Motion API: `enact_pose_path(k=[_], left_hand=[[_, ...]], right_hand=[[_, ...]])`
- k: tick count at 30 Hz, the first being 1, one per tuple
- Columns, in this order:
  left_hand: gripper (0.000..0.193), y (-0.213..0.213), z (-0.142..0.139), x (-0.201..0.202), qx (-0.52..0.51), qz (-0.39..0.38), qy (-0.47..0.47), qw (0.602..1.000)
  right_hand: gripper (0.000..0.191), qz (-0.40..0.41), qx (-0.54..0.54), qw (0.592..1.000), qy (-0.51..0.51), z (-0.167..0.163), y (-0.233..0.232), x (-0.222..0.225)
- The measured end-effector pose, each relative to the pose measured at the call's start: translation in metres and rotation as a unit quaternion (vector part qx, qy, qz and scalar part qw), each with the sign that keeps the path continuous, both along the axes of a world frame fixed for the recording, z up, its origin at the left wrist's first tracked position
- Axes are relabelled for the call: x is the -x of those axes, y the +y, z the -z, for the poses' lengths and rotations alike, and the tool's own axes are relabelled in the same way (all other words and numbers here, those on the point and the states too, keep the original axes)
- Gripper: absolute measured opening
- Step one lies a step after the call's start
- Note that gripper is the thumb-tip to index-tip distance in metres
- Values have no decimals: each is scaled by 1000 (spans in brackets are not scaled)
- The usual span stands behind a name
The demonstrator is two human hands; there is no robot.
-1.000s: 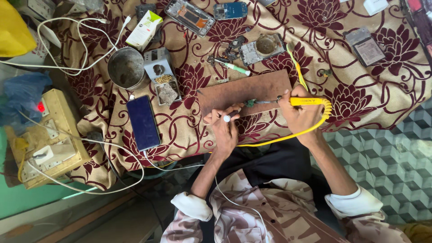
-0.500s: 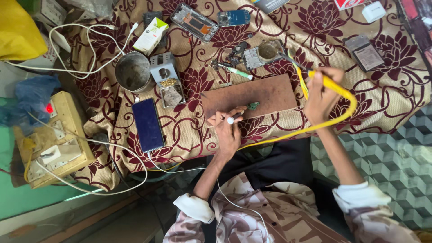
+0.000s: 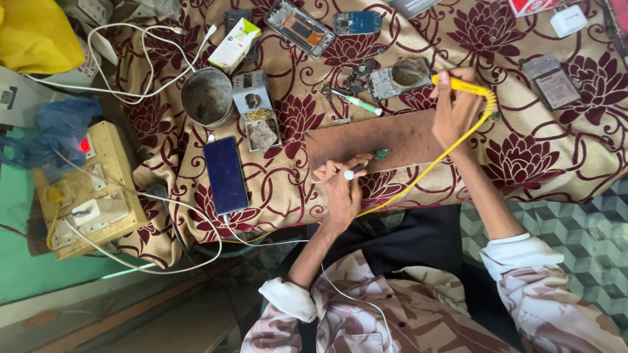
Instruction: The person uses a soldering iron and solder wire to apply solder to a small green circuit board held on a wooden board. The person repeatedly melts solder onto the board's surface while holding the board steady with the other hand.
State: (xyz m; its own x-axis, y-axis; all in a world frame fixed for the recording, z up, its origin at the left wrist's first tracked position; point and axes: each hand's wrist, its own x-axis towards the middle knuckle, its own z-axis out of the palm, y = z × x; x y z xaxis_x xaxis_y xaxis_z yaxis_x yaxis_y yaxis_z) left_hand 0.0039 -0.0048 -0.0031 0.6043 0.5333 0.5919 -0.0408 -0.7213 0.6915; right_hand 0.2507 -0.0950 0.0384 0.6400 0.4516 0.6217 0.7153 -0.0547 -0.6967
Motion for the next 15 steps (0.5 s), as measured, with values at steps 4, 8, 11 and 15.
enact_pose_path(k=[4, 8, 11, 15], left_hand=[[32, 0, 3, 1, -1, -3, 13, 1000], [30, 1, 8, -1, -6, -5, 4, 1000], [31, 0, 10, -1, 5, -6, 7, 1000], [35, -1, 8, 0, 7, -7, 5, 1000]], right_hand=[[27, 31, 34, 998, -36, 6, -5, -9], [29, 73, 52, 991, -98, 10, -15, -15], [26, 70, 38, 993, -88, 11, -14, -17], [14, 47, -16, 996, 77, 7, -7, -14]])
